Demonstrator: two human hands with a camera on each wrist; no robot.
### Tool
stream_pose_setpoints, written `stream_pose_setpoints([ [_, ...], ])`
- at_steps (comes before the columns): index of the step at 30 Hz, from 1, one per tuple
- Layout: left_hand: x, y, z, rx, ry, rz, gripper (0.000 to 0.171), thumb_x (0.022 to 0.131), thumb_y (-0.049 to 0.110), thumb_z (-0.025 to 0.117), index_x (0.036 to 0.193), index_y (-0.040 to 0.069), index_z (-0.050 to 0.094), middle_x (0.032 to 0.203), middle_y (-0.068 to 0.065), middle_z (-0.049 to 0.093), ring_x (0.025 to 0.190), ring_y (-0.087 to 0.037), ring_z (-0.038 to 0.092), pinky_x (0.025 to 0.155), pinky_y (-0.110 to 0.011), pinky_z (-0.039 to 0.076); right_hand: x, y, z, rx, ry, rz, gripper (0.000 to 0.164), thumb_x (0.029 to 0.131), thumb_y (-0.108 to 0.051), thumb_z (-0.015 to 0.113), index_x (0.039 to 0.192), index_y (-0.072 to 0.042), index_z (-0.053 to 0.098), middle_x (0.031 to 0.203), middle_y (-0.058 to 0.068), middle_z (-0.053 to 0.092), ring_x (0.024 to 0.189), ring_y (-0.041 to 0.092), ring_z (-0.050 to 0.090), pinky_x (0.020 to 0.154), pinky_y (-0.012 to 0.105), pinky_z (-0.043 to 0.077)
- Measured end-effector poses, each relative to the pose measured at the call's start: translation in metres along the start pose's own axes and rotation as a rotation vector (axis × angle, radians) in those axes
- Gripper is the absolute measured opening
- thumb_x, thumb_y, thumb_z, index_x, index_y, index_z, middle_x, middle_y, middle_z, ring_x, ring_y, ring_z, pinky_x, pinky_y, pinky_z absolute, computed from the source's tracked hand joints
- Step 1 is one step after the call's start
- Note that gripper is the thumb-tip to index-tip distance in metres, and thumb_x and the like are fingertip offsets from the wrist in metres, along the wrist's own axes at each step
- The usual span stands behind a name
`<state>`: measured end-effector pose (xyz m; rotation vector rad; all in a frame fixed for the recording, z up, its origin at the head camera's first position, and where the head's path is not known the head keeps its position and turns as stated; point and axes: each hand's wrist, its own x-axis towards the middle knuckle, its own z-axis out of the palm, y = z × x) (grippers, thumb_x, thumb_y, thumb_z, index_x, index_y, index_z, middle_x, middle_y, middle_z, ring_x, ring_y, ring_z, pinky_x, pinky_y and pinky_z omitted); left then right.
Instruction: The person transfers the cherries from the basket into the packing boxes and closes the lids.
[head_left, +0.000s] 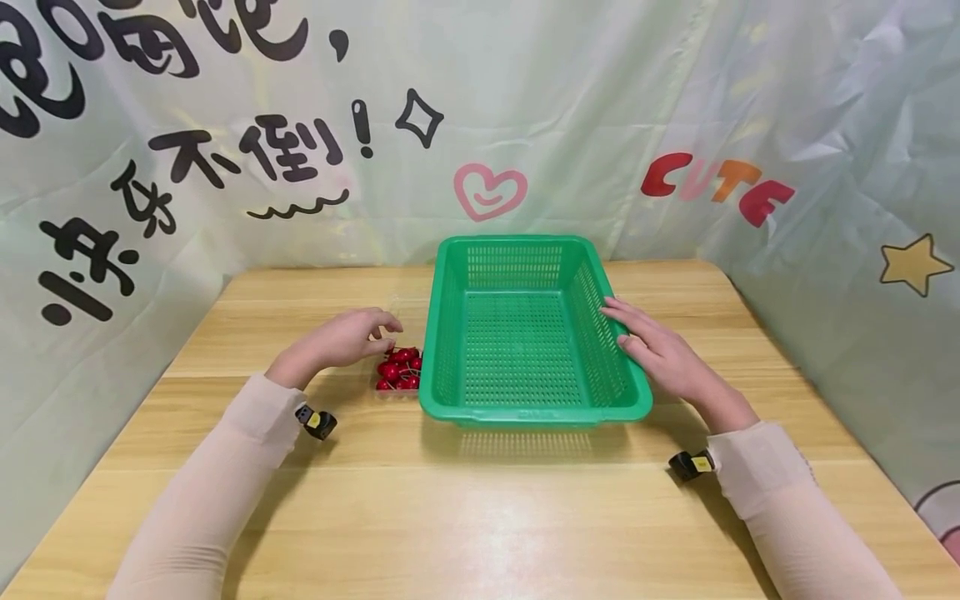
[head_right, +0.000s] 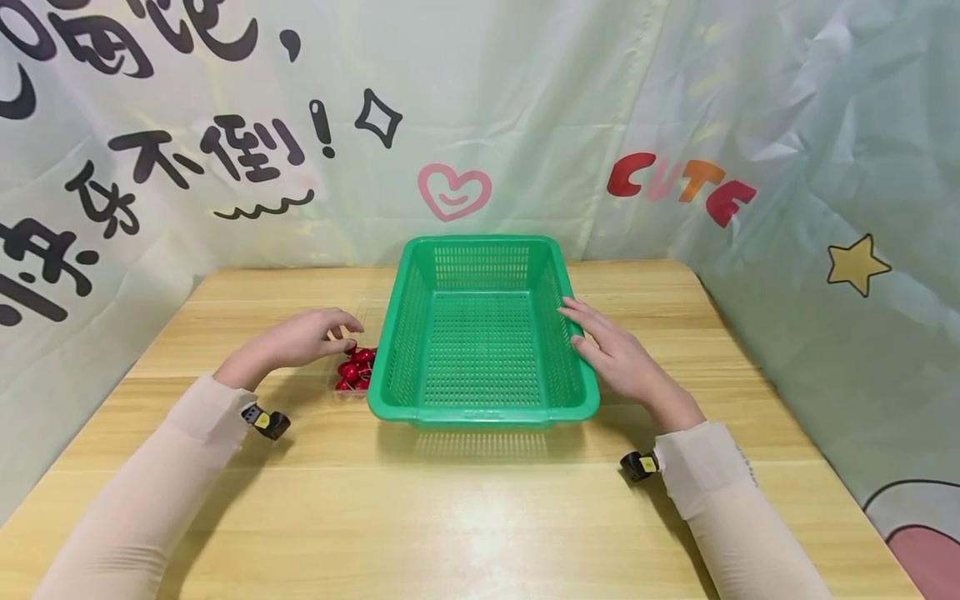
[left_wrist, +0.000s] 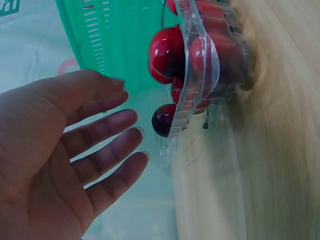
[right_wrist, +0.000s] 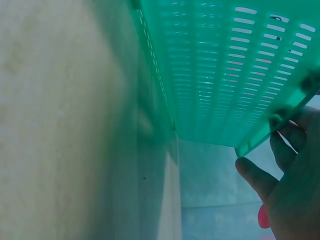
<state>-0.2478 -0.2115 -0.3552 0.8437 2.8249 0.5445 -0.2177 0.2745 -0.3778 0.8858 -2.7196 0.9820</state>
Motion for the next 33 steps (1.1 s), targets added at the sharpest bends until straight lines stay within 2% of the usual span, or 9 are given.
stream_pose_setpoints([
  [5,-0.002,0.009,0.002,-0.006,0.044,0.004,0.032,0.101,0.023,0.056,0.124,0.002,0.064,0.114,-0.007,0.067,0.096,-0.022,0.063,0.084,-0.044,0.051,0.001,0.002,-0.003,-0.014,-0.021,0.000,0.047,0.104,-0.018,0.045,0.150,-0.010,0.038,0.160,0.005,0.025,0.145,0.033,0.021,0.103,0.068,0.026],
  [11,-0.002,0.015,0.003,-0.025,0.082,0.012,0.033,0.101,0.024,0.055,0.125,0.002,0.063,0.119,-0.012,0.064,0.098,-0.026,0.062,0.085,-0.045,0.050,0.002,0.005,-0.008,-0.021,-0.036,0.006,0.048,0.104,-0.018,0.046,0.151,-0.013,0.037,0.159,0.005,0.025,0.145,0.034,0.021,0.102,0.068,0.026],
  [18,-0.001,0.000,0.003,-0.069,0.156,-0.102,0.033,0.100,0.020,0.056,0.127,0.001,0.060,0.122,-0.016,0.063,0.098,-0.030,0.062,0.085,-0.047,0.050,0.002,0.011,-0.014,0.004,-0.046,0.033,0.049,0.105,-0.021,0.046,0.152,-0.012,0.037,0.160,0.005,0.024,0.145,0.036,0.020,0.104,0.068,0.025],
  [23,0.000,-0.012,0.004,-0.140,0.195,-0.195,0.038,0.101,0.024,0.056,0.131,0.001,0.057,0.126,-0.017,0.060,0.102,-0.032,0.061,0.082,-0.047,0.051,0.001,0.018,-0.021,-0.002,-0.044,0.054,0.049,0.105,-0.021,0.046,0.152,-0.012,0.036,0.160,0.006,0.023,0.144,0.037,0.021,0.103,0.067,0.026],
  [29,0.000,-0.024,0.008,-0.258,0.247,-0.294,0.044,0.101,0.031,0.056,0.136,0.004,0.053,0.133,-0.017,0.055,0.113,-0.035,0.057,0.087,-0.049,0.049,-0.002,0.022,-0.033,0.027,-0.059,0.065,0.050,0.104,-0.017,0.048,0.151,-0.011,0.036,0.160,0.009,0.022,0.144,0.038,0.019,0.103,0.068,0.024],
  [33,-0.001,-0.034,0.015,-0.411,0.266,-0.352,0.048,0.101,0.029,0.056,0.140,0.003,0.046,0.139,-0.021,0.048,0.117,-0.039,0.054,0.091,-0.049,0.049,-0.001,0.022,-0.039,0.013,-0.068,0.082,0.050,0.103,-0.016,0.049,0.151,-0.007,0.036,0.160,0.013,0.021,0.144,0.041,0.018,0.102,0.070,0.024],
])
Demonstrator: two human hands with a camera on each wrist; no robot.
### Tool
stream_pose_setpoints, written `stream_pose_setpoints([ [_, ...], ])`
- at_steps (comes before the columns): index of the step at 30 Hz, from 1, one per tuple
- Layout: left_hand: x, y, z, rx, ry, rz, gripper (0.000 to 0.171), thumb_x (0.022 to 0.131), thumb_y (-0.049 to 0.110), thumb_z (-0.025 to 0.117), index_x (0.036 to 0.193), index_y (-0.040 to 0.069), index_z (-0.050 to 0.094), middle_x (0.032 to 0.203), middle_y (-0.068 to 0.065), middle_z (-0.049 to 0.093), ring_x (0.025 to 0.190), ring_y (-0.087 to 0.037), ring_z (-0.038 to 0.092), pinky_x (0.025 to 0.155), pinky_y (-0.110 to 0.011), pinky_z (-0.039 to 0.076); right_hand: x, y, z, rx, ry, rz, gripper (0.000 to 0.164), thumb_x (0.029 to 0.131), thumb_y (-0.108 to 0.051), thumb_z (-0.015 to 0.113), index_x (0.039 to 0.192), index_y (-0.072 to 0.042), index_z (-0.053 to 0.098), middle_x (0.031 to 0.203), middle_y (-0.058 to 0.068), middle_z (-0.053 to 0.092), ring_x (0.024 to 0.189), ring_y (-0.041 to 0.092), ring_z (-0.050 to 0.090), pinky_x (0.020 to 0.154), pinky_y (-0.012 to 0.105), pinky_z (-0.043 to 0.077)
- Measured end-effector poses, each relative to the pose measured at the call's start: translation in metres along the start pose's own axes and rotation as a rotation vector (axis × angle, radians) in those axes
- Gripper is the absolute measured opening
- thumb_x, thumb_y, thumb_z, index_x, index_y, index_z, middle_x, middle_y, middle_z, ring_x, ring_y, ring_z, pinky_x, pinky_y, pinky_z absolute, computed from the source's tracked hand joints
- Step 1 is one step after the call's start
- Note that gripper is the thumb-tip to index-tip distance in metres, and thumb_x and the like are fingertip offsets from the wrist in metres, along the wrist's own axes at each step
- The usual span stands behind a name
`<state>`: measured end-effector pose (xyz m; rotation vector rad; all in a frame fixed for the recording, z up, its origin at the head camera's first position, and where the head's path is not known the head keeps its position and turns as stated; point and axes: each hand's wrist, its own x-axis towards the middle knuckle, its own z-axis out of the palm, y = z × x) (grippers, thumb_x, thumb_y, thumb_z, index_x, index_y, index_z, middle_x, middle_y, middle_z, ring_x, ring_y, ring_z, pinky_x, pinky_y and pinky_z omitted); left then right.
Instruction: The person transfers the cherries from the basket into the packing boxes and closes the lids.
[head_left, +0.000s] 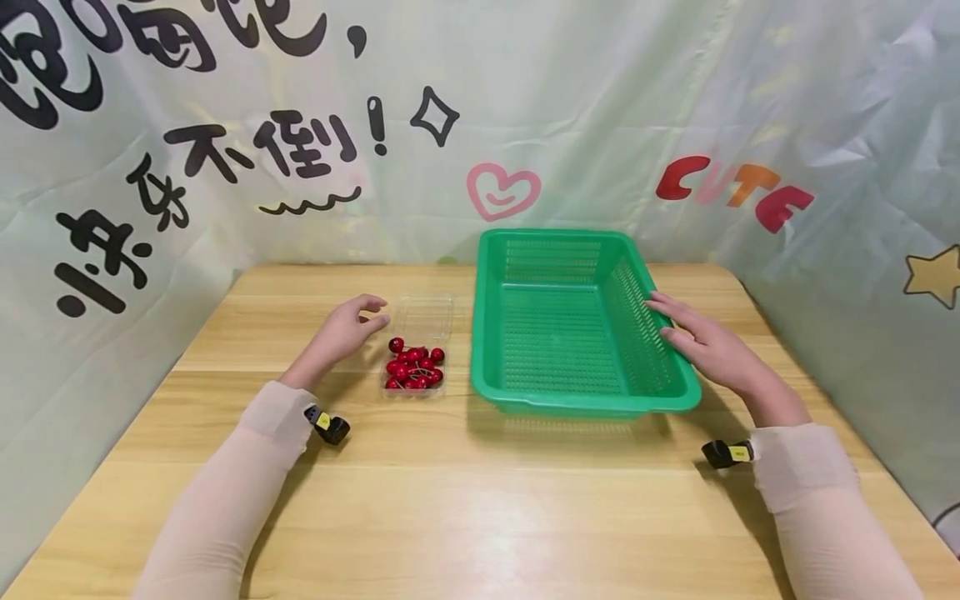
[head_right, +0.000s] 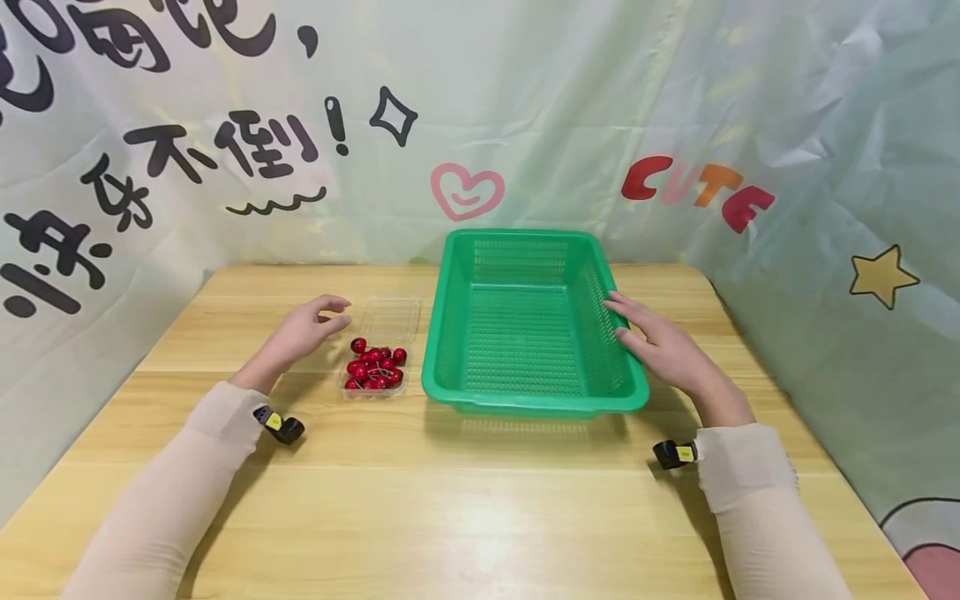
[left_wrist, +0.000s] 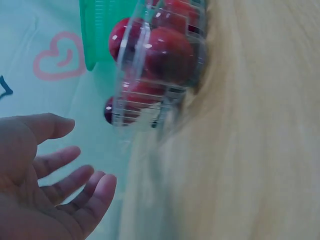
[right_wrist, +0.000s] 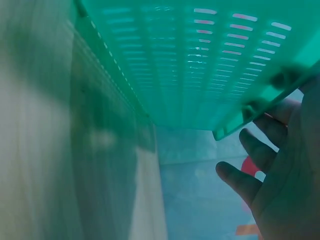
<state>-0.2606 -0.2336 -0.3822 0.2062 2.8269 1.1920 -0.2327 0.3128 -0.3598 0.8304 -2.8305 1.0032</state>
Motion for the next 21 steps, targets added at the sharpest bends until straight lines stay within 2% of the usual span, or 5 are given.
stream_pose_setpoints([
  [4,0.003,-0.011,0.005,-0.237,-0.042,-0.087,0.054,0.102,0.025,0.054,0.146,-0.001,0.036,0.140,-0.025,0.042,0.116,-0.041,0.054,0.094,-0.044,0.049,-0.001,-0.005,-0.008,-0.072,0.004,0.046,0.052,0.103,-0.019,0.051,0.149,-0.002,0.036,0.158,0.019,0.022,0.143,0.044,0.019,0.102,0.069,0.025],
  [8,0.006,-0.020,0.008,-0.394,-0.071,-0.155,0.057,0.103,0.025,0.053,0.148,-0.003,0.030,0.139,-0.027,0.043,0.118,-0.040,0.054,0.097,-0.041,0.048,0.000,-0.020,-0.014,-0.173,0.015,0.061,0.055,0.101,-0.021,0.055,0.148,0.000,0.036,0.155,0.023,0.026,0.139,0.047,0.024,0.102,0.068,0.027],
  [12,0.008,-0.027,0.011,-0.478,-0.081,-0.179,0.057,0.103,0.021,0.052,0.147,-0.005,0.029,0.137,-0.028,0.046,0.119,-0.039,0.053,0.098,-0.038,0.047,0.005,-0.043,-0.012,-0.261,0.062,0.019,0.055,0.098,-0.023,0.060,0.147,-0.004,0.041,0.152,0.021,0.034,0.136,0.045,0.032,0.102,0.065,0.030],
  [15,0.010,-0.028,0.014,-0.519,-0.073,-0.181,0.056,0.102,0.019,0.053,0.146,-0.006,0.029,0.135,-0.029,0.047,0.116,-0.037,0.055,0.097,-0.036,0.048,0.011,-0.063,-0.006,-0.298,0.092,-0.054,0.055,0.097,-0.023,0.062,0.146,-0.006,0.044,0.150,0.017,0.039,0.136,0.042,0.036,0.103,0.063,0.031],
  [21,0.012,-0.028,0.018,-0.528,-0.070,-0.189,0.056,0.101,0.018,0.055,0.145,-0.007,0.032,0.133,-0.029,0.051,0.106,-0.029,0.060,0.091,-0.035,0.051,0.023,-0.102,0.012,-0.307,0.062,-0.161,0.056,0.098,-0.026,0.062,0.148,-0.011,0.043,0.152,0.011,0.039,0.138,0.034,0.035,0.103,0.059,0.035],
])
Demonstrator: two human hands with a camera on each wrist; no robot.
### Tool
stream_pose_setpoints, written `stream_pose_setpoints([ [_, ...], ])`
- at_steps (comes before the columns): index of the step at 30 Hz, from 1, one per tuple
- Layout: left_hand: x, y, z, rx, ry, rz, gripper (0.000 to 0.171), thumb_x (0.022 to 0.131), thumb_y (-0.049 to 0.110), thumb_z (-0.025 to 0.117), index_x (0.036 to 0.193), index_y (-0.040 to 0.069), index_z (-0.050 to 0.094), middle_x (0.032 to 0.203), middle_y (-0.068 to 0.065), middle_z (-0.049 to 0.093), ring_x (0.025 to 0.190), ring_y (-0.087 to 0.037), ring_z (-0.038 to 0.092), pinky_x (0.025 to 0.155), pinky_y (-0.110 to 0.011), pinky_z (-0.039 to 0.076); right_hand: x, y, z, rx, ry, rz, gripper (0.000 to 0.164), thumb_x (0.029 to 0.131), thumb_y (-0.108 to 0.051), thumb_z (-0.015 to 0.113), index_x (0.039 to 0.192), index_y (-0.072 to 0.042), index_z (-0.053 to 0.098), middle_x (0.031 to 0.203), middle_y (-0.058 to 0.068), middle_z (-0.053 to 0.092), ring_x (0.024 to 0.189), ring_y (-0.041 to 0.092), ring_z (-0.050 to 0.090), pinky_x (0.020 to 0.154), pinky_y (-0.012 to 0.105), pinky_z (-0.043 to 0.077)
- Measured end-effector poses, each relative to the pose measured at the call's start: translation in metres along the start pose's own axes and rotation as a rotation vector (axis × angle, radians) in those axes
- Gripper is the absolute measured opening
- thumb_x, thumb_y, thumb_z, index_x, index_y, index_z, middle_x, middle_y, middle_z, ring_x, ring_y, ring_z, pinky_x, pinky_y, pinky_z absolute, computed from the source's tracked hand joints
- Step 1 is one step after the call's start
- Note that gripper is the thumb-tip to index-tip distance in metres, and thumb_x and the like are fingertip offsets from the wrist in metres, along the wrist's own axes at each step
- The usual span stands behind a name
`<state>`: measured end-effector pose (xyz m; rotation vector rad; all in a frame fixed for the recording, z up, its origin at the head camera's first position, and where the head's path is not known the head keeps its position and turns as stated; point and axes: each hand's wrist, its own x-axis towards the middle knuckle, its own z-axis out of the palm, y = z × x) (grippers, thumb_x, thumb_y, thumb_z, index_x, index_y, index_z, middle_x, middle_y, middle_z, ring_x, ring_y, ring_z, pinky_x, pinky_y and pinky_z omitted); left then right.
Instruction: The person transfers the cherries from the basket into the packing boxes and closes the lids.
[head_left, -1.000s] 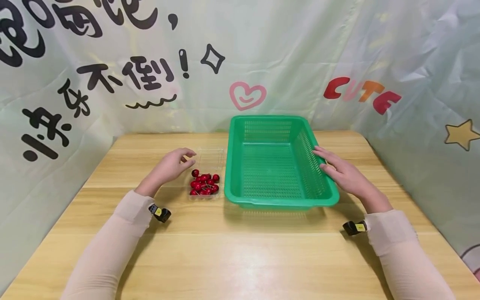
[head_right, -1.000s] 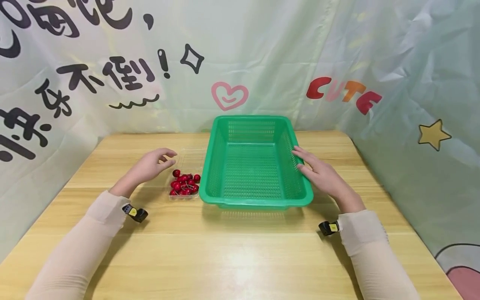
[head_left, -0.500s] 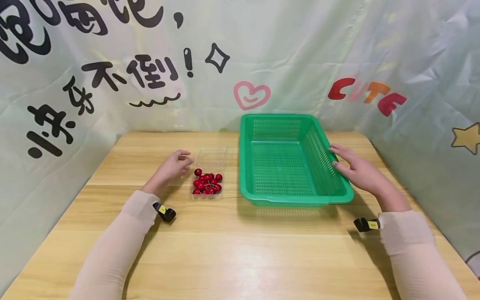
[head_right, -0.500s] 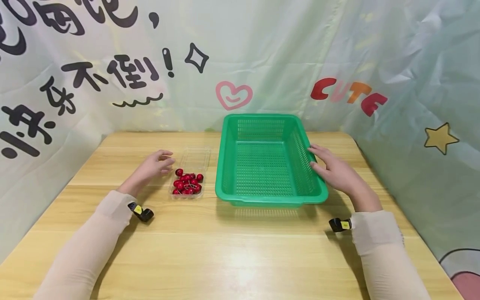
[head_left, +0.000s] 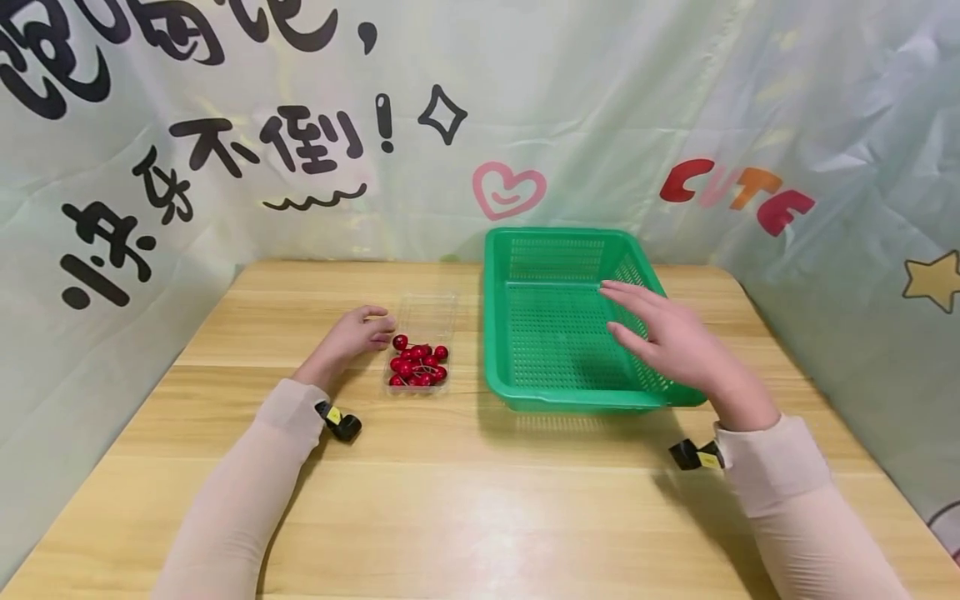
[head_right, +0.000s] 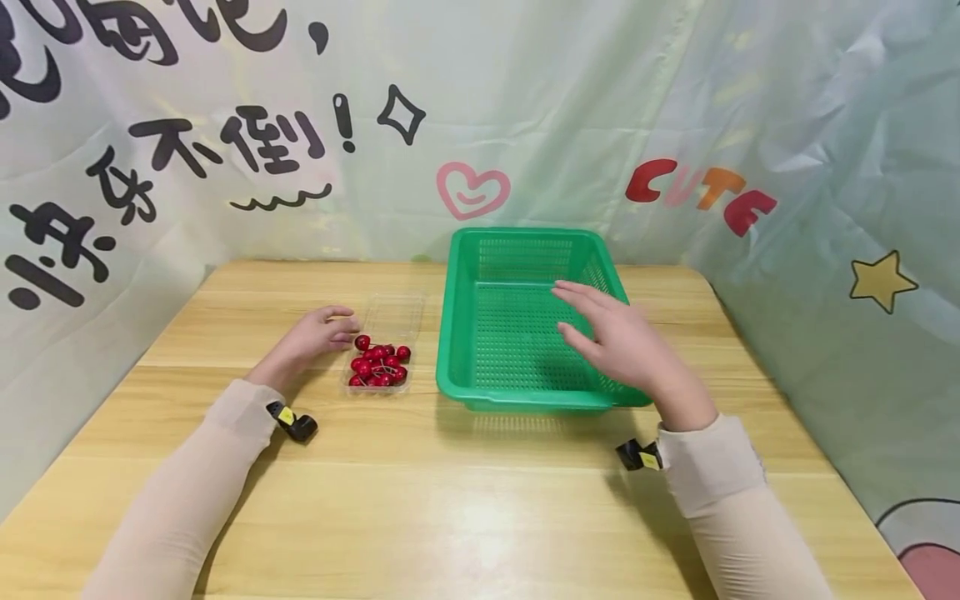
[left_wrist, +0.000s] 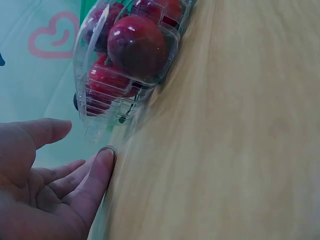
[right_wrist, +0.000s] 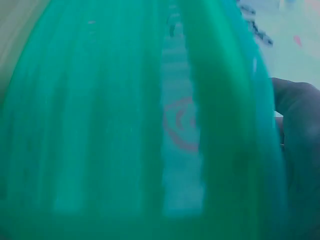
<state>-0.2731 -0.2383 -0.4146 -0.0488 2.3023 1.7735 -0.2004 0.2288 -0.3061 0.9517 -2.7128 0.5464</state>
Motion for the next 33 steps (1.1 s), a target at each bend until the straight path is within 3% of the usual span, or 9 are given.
stream_pose_setpoints([
  [7,0.000,0.004,0.002,0.029,-0.019,-0.012,0.056,0.101,0.017,0.055,0.147,-0.005,0.033,0.132,-0.027,0.053,0.099,-0.023,0.062,0.085,-0.032,0.054,0.021,-0.044,0.006,0.017,0.067,-0.157,0.058,0.095,-0.024,0.065,0.147,-0.011,0.044,0.150,0.006,0.042,0.136,0.027,0.041,0.103,0.051,0.039],
  [13,-0.005,0.004,0.000,-0.016,-0.023,-0.027,0.053,0.102,0.017,0.054,0.147,-0.003,0.035,0.134,-0.024,0.053,0.095,-0.019,0.063,0.084,-0.031,0.054,0.039,-0.080,0.016,0.054,0.096,-0.255,0.058,0.095,-0.027,0.064,0.147,-0.011,0.044,0.150,0.005,0.043,0.137,0.023,0.040,0.105,0.047,0.038],
  [22,-0.007,-0.002,0.006,-0.027,-0.062,-0.021,0.046,0.102,0.014,0.052,0.141,-0.007,0.042,0.120,-0.020,0.060,0.081,-0.013,0.063,0.079,-0.027,0.054,0.059,-0.122,0.045,0.075,0.080,-0.346,0.056,0.097,-0.027,0.061,0.148,-0.010,0.043,0.149,0.007,0.044,0.137,0.021,0.040,0.108,0.042,0.036],
  [29,-0.007,-0.002,0.009,-0.013,-0.068,-0.007,0.047,0.102,0.017,0.052,0.143,-0.005,0.042,0.123,-0.020,0.059,0.084,-0.013,0.062,0.078,-0.026,0.054,0.070,-0.144,0.067,0.070,0.048,-0.365,0.055,0.098,-0.030,0.056,0.147,-0.008,0.043,0.148,0.008,0.044,0.138,0.021,0.039,0.110,0.038,0.033],
  [33,-0.006,-0.001,0.010,0.003,-0.073,-0.006,0.049,0.101,0.017,0.055,0.143,-0.005,0.042,0.112,-0.017,0.061,0.083,-0.015,0.061,0.077,-0.026,0.054,0.074,-0.153,0.081,0.054,0.018,-0.365,0.055,0.099,-0.030,0.055,0.147,-0.009,0.042,0.148,0.008,0.044,0.136,0.022,0.040,0.111,0.037,0.032],
])
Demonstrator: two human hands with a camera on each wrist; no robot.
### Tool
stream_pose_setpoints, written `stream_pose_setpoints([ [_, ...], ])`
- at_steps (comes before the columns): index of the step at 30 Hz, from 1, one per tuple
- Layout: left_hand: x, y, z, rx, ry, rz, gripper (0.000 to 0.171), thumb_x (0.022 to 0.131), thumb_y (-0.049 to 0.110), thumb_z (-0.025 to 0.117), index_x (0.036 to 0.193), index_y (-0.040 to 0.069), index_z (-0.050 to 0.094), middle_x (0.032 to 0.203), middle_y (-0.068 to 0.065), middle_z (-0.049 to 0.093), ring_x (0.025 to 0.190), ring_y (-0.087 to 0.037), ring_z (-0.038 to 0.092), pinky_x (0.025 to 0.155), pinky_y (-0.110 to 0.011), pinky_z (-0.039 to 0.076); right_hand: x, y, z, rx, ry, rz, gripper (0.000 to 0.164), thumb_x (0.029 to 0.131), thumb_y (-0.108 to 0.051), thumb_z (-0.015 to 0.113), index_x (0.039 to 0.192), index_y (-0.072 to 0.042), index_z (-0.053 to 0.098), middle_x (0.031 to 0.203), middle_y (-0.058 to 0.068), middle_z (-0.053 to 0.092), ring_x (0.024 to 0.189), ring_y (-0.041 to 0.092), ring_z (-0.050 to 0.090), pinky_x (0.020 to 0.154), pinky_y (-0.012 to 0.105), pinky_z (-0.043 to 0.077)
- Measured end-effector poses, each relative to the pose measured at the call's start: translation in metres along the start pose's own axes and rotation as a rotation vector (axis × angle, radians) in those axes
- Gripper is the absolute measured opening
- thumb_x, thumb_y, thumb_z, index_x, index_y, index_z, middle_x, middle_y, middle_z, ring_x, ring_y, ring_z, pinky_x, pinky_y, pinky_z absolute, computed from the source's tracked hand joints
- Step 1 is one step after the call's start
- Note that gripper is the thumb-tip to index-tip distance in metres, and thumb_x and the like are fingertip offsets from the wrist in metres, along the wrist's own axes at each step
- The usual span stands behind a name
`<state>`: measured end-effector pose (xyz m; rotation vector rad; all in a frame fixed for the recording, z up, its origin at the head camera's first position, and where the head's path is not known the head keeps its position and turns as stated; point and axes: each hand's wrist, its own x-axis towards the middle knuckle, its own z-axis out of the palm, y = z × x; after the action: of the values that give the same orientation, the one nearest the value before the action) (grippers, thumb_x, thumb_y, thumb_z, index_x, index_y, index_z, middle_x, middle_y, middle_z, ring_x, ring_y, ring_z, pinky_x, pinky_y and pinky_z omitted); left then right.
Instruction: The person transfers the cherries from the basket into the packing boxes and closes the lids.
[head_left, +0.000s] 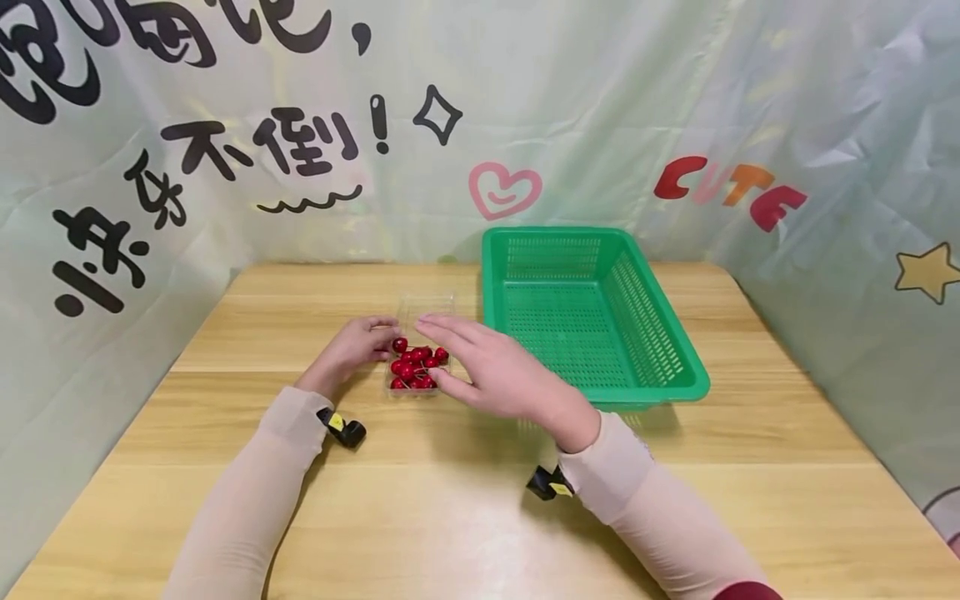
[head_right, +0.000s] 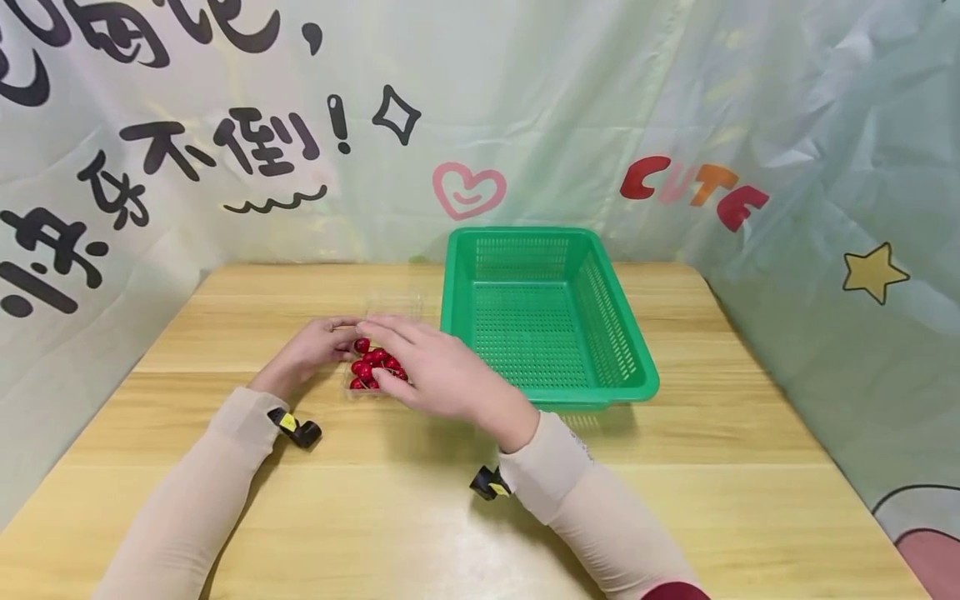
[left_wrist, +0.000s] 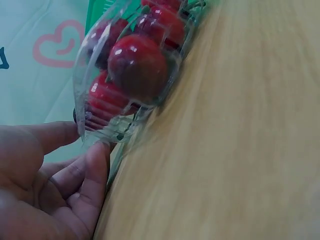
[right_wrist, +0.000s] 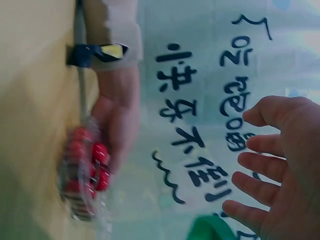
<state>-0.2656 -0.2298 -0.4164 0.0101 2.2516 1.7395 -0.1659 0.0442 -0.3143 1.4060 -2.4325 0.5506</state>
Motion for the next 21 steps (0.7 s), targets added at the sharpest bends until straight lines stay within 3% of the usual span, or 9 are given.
stream_pose_setpoints([
  [5,-0.002,0.001,0.000,0.015,0.004,-0.001,0.053,0.099,0.016,0.058,0.145,-0.004,0.040,0.100,-0.012,0.061,0.077,-0.015,0.059,0.071,-0.024,0.054,0.003,-0.007,0.018,-0.013,-0.061,-0.013,0.056,0.100,-0.032,0.052,0.151,-0.011,0.037,0.151,0.006,0.040,0.138,0.021,0.038,0.112,0.037,0.030],
  [13,-0.003,0.002,-0.001,-0.043,-0.016,0.008,0.044,0.100,0.008,0.052,0.142,-0.002,0.045,0.105,-0.013,0.065,0.075,-0.012,0.057,0.067,-0.022,0.051,0.003,-0.015,0.038,-0.179,-0.070,-0.125,0.057,0.098,-0.031,0.054,0.147,-0.004,0.040,0.150,0.011,0.041,0.137,0.026,0.039,0.114,0.034,0.025],
  [21,-0.004,0.002,-0.005,-0.083,-0.037,0.024,0.039,0.097,0.007,0.058,0.134,-0.003,0.049,0.089,-0.004,0.059,0.073,-0.011,0.053,0.066,-0.022,0.049,0.002,-0.022,0.056,-0.183,-0.152,-0.162,0.056,0.100,-0.031,0.052,0.147,-0.002,0.040,0.150,0.013,0.040,0.138,0.027,0.037,0.114,0.035,0.026],
])
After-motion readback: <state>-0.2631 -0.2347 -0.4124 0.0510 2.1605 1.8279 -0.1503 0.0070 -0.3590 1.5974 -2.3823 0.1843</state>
